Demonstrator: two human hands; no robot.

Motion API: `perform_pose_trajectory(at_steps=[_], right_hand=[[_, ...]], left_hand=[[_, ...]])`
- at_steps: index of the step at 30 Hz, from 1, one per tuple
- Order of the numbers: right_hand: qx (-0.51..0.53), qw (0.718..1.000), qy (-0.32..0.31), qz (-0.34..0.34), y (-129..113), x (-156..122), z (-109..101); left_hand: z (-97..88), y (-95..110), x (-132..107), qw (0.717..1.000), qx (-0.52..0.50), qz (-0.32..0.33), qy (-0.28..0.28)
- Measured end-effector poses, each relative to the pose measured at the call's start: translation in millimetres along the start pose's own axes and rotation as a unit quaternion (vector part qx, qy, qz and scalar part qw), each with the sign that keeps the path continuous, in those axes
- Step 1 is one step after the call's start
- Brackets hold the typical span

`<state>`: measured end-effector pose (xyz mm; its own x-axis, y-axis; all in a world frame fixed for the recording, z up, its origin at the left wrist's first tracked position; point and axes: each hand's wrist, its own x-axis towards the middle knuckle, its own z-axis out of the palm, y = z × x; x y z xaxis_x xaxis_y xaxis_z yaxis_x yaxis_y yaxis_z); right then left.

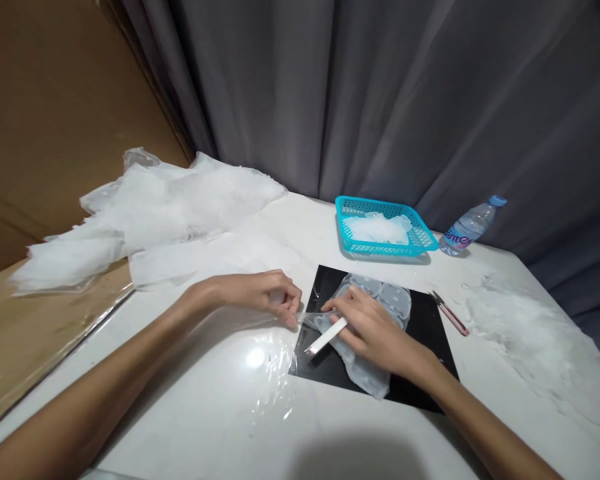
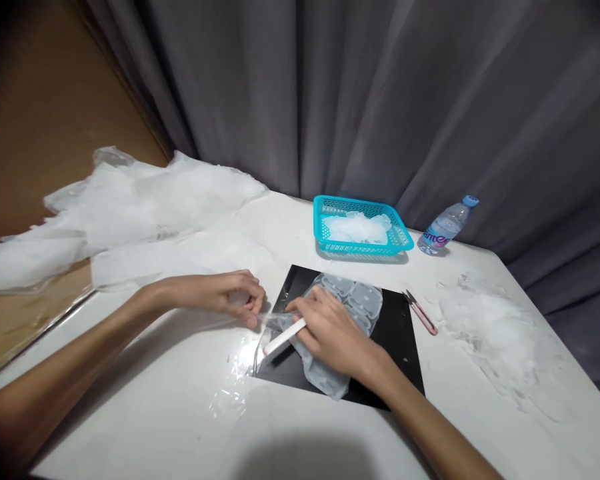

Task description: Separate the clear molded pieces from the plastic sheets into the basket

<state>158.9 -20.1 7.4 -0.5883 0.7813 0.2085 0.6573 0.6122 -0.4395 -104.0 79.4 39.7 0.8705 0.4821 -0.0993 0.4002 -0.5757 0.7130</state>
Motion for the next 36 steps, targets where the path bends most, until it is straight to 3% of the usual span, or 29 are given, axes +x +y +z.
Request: perform_pose_trajectory(at_steps=[2,5,9,12,17,24,31,36], right_hand=[[0.013,1.0,-0.012,0.004,2.5,0.9,-12.3],[0.026,0.999,-0.014,-0.012,-4.2,8.4,-15.7],[0.075,0.997,0.016,0.02,-13.2,20.2,6.5],[0.019,0.998,0.04,0.039,-13.3,26.3,26.4],[-0.185,0.976,0.062,-0.095,-7.6,26.5,33.8],[-0.238,0.94,0.057,-0.24,2.7,19.9,29.2],[-0.246,0.916,0.09,-0.303,6.3,15.6,33.9],[-0.238,0.92,0.087,-0.298,9.9,8.6,32.7]], left_hand=[[-2.9,5.1,0.1,0.998,-0.033,-0.002,-0.053],[-3.3,14.2,0.5,0.997,-0.056,-0.022,-0.054],[2.7,19.0,3.5,0.998,-0.05,-0.029,-0.031],[6.5,12.6,6.3,1.0,-0.023,-0.016,-0.001],[4.8,-3.6,7.4,1.0,-0.014,-0.009,0.008],[6.9,-7.9,8.7,0.998,-0.049,-0.004,-0.024],[11.1,-8.8,10.9,0.996,-0.038,-0.022,-0.078],[15.0,-11.5,8.8,0.995,-0.069,-0.04,-0.059]])
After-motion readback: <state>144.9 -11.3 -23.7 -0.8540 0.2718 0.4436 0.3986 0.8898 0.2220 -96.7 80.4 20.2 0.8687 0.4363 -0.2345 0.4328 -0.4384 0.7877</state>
